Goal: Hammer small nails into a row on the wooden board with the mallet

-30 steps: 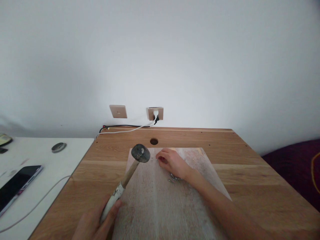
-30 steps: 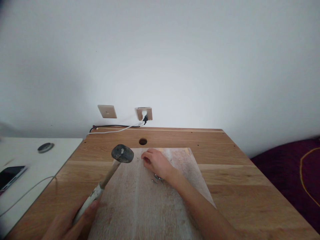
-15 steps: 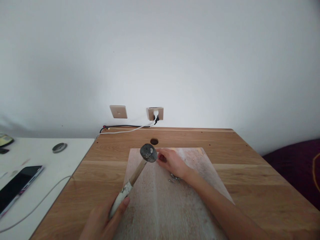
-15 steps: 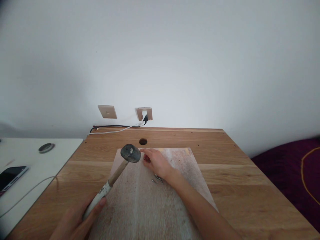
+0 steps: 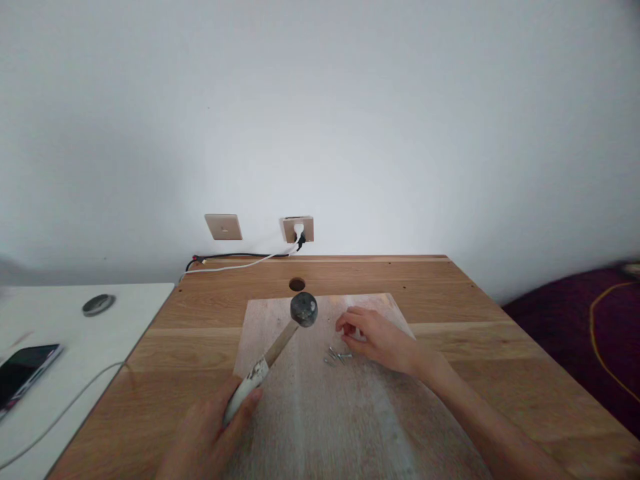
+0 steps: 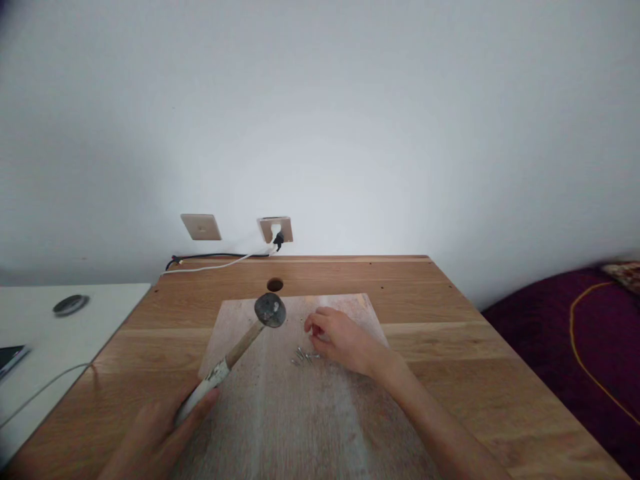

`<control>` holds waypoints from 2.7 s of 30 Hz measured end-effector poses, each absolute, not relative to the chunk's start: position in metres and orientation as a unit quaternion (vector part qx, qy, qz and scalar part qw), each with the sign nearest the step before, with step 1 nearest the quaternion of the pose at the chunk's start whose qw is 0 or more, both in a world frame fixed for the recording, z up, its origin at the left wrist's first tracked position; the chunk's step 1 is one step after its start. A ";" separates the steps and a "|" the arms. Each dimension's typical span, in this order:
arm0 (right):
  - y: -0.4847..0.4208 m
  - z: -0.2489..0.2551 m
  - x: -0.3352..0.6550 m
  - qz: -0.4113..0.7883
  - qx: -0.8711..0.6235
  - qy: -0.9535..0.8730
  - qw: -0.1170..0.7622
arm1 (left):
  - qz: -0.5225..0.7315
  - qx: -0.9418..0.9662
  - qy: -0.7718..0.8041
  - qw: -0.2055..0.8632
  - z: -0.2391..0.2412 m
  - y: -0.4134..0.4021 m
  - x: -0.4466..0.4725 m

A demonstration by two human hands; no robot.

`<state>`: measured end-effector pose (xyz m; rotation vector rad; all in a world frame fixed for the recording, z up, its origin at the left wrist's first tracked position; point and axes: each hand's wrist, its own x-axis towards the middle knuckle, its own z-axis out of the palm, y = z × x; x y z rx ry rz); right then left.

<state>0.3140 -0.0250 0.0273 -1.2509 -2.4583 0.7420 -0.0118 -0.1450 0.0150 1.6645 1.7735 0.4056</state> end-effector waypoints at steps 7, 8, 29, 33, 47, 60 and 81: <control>-0.045 0.025 0.318 0.267 -0.420 -0.862 0.095 | 0.208 0.621 0.687 0.314 0.016 -0.150 -0.013; -0.042 0.026 0.317 0.262 -0.424 -0.861 0.102 | 0.210 0.620 0.690 0.309 0.015 -0.151 -0.015; 0.007 -0.005 0.263 0.240 -0.418 -0.844 0.236 | 0.211 0.594 0.711 0.311 0.012 -0.159 -0.026; 0.006 -0.009 0.264 0.234 -0.438 -0.835 0.240 | 0.211 0.596 0.700 0.330 0.014 -0.154 -0.018; -0.026 0.011 0.313 0.221 -0.506 -0.806 0.213 | 0.126 0.660 0.668 0.319 0.013 -0.131 0.006; -0.044 0.007 0.296 0.250 -0.483 -0.823 0.164 | 0.306 0.590 0.680 0.310 0.006 -0.159 0.004; 0.000 -0.007 0.291 0.197 -0.456 -0.838 0.225 | 0.277 0.615 0.660 0.331 0.004 -0.156 0.006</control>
